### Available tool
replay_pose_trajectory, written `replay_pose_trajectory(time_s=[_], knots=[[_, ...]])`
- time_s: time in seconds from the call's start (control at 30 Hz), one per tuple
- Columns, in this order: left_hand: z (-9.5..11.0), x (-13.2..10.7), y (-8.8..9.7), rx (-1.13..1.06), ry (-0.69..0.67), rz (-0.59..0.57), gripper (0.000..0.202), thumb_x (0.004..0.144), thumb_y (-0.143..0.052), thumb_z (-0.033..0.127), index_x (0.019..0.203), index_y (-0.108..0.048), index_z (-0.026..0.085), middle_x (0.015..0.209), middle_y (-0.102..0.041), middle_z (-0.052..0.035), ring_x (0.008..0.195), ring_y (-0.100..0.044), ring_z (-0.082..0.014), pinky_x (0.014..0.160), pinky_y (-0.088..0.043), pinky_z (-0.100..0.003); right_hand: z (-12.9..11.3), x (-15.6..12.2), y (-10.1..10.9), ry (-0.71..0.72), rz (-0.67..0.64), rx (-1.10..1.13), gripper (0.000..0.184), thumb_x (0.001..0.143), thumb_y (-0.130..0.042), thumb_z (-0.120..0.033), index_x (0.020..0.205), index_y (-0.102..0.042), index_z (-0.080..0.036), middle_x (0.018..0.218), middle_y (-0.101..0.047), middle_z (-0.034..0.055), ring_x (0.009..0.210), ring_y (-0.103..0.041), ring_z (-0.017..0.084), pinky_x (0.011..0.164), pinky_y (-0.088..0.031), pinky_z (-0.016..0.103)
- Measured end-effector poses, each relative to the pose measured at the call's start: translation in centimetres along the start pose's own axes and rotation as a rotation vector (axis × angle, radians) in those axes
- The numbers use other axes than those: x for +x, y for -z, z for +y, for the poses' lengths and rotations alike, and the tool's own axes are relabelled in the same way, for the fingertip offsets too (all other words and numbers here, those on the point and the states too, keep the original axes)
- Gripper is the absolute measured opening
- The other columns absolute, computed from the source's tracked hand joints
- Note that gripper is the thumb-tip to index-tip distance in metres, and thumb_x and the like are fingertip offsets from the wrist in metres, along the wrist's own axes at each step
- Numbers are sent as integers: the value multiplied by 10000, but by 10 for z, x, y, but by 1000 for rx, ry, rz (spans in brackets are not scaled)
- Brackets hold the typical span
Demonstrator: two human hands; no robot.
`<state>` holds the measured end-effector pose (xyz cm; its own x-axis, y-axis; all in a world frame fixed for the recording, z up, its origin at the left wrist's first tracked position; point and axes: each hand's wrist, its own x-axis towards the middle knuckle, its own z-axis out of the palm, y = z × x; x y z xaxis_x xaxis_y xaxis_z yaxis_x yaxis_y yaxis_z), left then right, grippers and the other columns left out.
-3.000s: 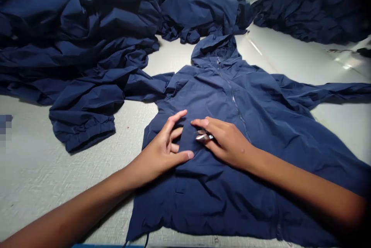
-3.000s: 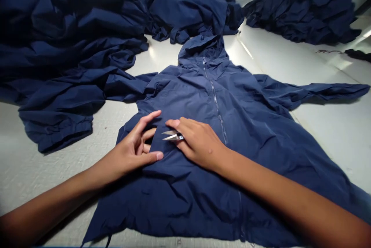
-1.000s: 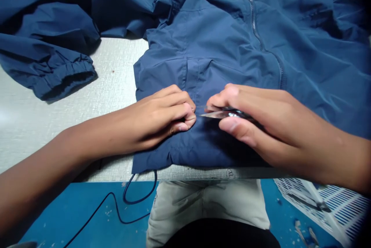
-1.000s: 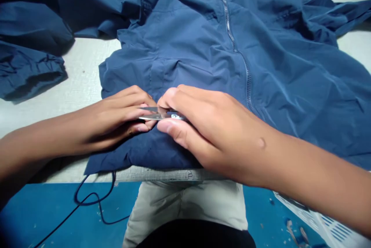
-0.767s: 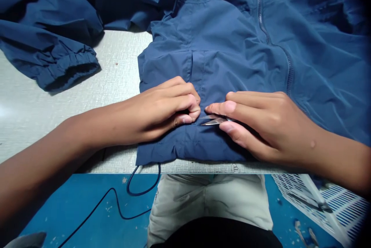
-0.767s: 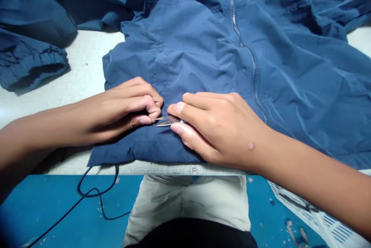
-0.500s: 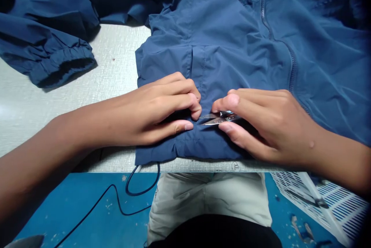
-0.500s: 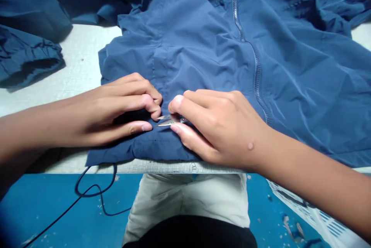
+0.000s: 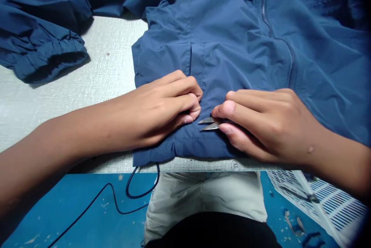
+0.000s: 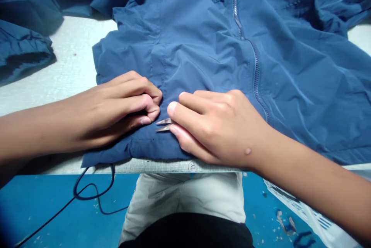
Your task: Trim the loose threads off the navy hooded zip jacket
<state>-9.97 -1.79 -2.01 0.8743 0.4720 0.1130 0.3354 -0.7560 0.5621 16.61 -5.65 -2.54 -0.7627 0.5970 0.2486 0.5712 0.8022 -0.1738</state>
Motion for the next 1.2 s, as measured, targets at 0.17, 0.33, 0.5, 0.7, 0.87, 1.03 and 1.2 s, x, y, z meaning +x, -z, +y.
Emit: replay_pose_trajectory(time_s=[0.17,0.33,0.5,0.7,0.87,1.03,1.2], knots=[[0,-1,0,56,-3,-26,116,1038,-512,197,985,-611,226,1159,-629,-94,1069,-579,-259,891,-499,-373,-5,3,0,-9,17,-74,296,1092,-436,-373,1020,-679,-220,893,-742,43,711,-675,186,527,-407,326],[-2,-2,-1,99,-13,-53,163,1070,-446,196,1020,-600,205,1158,-588,-79,1087,-562,-249,931,-494,-368,-10,3,2,-14,42,-158,315,1099,-474,-377,1010,-705,-182,903,-761,40,717,-699,170,537,-421,300],[-5,-2,-1,71,-25,-37,141,1056,-474,206,994,-600,213,1150,-596,-83,1083,-574,-268,935,-512,-400,-12,5,3,-15,43,-164,339,1099,-477,-372,967,-713,-169,873,-759,38,741,-716,182,546,-423,306],[-5,-2,-3,51,-30,-23,149,1052,-473,199,995,-610,201,1155,-594,-95,1086,-570,-272,939,-508,-424,-13,7,0,-49,60,-120,371,1108,-450,-371,939,-720,-181,836,-751,30,717,-702,177,552,-403,312],[-5,-2,-3,34,-27,-23,153,1060,-466,186,1001,-607,190,1146,-586,-101,1079,-558,-264,955,-496,-429,-14,9,0,-90,52,-86,394,1108,-436,-404,911,-715,-207,827,-752,23,695,-683,169,542,-375,303],[-5,-1,-1,69,-38,-42,152,1062,-461,179,1013,-605,187,1152,-590,-101,1067,-548,-259,939,-496,-432,-14,9,0,-116,30,-70,423,1111,-409,-421,892,-712,-223,815,-755,15,682,-674,164,546,-364,303],[-4,0,-2,73,-39,-43,157,1055,-456,182,1019,-608,200,1157,-595,-95,1052,-552,-255,932,-507,-433,-16,10,-1,-146,37,0,362,1093,-464,-412,908,-714,-225,833,-759,20,705,-687,170,562,-352,303]])
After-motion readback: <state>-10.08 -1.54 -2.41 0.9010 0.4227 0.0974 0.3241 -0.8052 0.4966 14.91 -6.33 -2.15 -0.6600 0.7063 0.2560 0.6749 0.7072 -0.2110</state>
